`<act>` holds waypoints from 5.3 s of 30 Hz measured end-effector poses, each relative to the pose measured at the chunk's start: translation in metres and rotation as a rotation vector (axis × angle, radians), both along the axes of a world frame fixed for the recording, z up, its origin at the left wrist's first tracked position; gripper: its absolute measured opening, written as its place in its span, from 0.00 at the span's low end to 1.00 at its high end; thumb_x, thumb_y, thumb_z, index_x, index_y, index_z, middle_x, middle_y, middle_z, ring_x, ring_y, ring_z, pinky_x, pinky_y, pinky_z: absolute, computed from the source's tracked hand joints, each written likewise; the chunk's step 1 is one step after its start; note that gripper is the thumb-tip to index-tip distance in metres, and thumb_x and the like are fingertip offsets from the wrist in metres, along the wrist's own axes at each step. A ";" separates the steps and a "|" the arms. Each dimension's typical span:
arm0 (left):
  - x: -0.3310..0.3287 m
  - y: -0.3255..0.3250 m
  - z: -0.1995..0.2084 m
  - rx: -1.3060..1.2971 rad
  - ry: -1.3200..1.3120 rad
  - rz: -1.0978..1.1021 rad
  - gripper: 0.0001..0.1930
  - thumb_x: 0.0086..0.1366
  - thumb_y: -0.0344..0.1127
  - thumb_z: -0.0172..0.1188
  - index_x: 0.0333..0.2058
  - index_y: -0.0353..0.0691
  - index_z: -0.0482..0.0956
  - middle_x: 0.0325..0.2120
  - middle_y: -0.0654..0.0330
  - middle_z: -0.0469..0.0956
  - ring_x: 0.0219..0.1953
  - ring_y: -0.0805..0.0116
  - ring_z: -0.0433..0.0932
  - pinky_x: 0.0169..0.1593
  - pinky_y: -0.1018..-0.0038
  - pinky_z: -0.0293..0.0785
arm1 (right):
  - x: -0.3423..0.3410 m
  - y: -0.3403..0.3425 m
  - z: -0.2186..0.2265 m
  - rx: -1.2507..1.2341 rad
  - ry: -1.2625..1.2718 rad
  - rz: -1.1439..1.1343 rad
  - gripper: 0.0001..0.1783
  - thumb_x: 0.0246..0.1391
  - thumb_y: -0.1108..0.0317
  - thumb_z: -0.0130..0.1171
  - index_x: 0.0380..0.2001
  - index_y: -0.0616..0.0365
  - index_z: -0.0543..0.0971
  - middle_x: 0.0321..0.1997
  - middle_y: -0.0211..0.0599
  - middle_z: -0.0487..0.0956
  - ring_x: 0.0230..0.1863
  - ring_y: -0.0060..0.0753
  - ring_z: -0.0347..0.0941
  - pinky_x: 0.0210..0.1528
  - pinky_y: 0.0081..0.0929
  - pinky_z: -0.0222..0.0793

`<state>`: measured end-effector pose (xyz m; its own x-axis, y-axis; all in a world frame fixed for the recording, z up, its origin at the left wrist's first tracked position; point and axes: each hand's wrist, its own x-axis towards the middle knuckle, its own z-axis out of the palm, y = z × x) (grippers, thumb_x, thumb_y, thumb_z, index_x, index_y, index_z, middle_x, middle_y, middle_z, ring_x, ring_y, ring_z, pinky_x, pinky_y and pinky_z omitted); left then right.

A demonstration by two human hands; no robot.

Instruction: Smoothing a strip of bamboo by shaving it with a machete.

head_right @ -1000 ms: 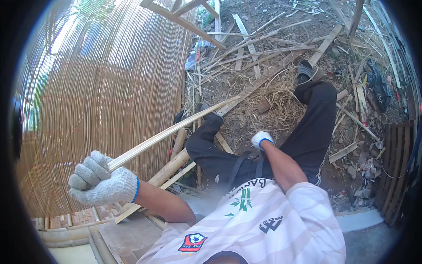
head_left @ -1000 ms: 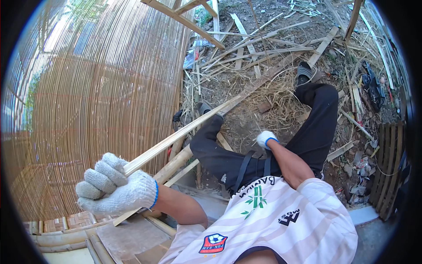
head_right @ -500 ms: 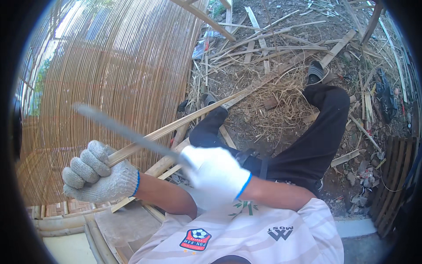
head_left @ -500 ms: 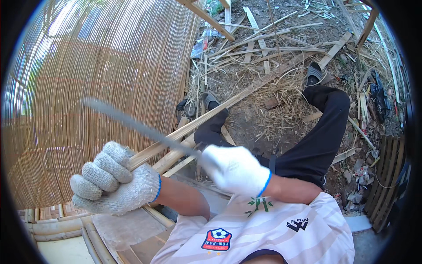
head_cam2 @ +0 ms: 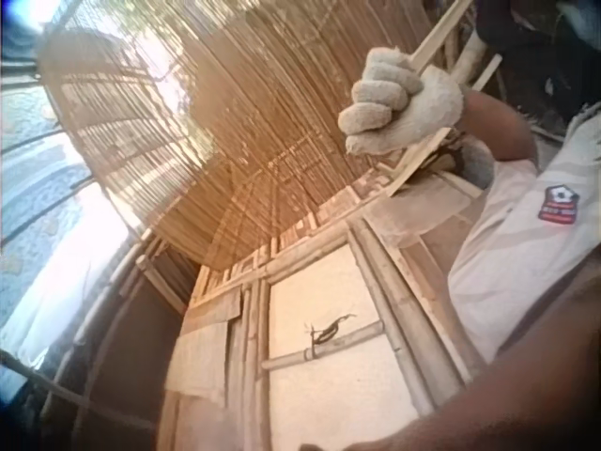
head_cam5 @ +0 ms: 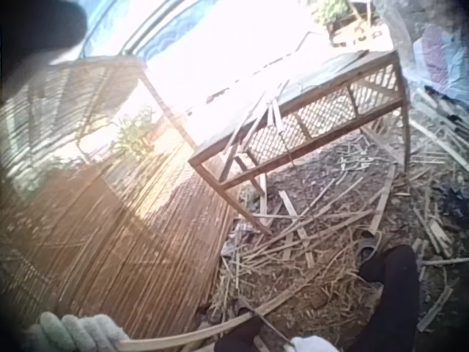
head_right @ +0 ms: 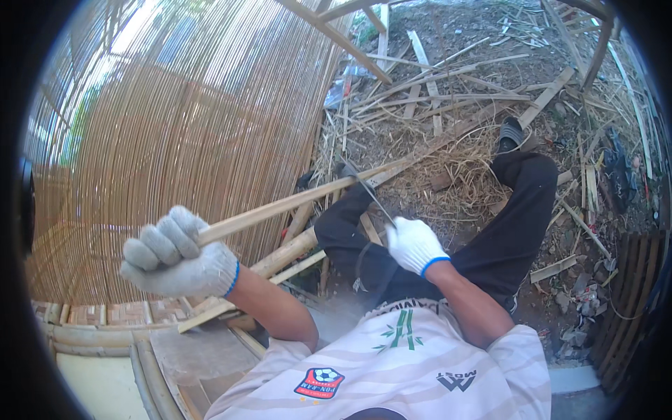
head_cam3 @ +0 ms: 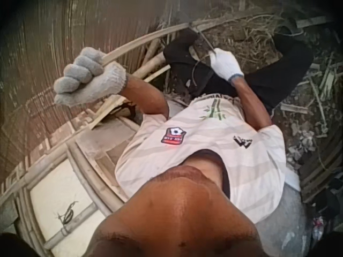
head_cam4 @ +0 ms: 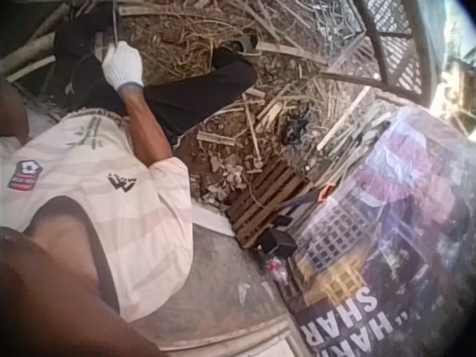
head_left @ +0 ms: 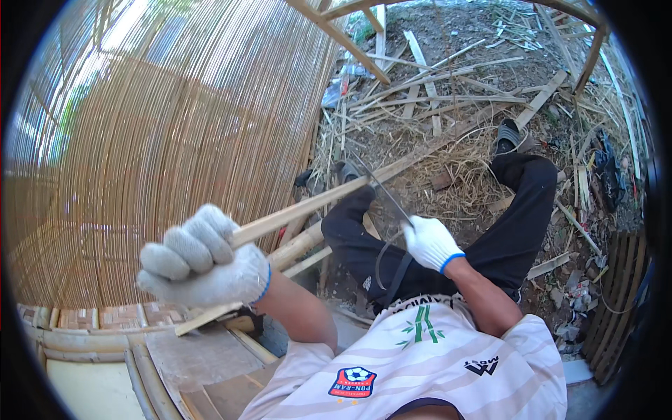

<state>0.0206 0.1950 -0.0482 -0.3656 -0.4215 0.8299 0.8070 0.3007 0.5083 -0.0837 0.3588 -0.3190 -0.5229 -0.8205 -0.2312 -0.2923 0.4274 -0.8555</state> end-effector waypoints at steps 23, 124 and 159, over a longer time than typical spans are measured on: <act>-0.005 0.014 -0.002 0.022 0.078 0.166 0.26 0.82 0.51 0.37 0.19 0.53 0.55 0.09 0.72 0.52 0.08 0.82 0.46 0.13 0.79 0.47 | 0.010 -0.001 0.051 -0.086 -0.008 0.094 0.12 0.68 0.59 0.56 0.42 0.57 0.79 0.30 0.58 0.83 0.36 0.66 0.81 0.37 0.56 0.77; -0.026 0.018 -0.002 0.179 0.160 1.103 0.22 0.74 0.46 0.44 0.18 0.53 0.58 0.12 0.72 0.50 0.13 0.78 0.49 0.21 0.77 0.48 | 0.000 -0.038 -0.130 0.055 0.103 0.085 0.23 0.70 0.54 0.45 0.37 0.61 0.82 0.36 0.61 0.83 0.40 0.65 0.82 0.45 0.57 0.77; 0.006 0.005 -0.006 0.051 0.082 0.511 0.27 0.81 0.51 0.42 0.19 0.55 0.52 0.10 0.73 0.50 0.09 0.82 0.47 0.16 0.79 0.48 | 0.026 -0.044 0.038 -0.321 0.030 0.107 0.13 0.67 0.56 0.55 0.37 0.54 0.79 0.29 0.52 0.83 0.32 0.63 0.82 0.37 0.54 0.79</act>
<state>0.0266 0.2001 -0.0539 -0.0372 -0.5700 0.8208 0.6013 0.6433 0.4739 -0.0578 0.3150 -0.2811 -0.4327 -0.8994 0.0621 -0.3482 0.1031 -0.9317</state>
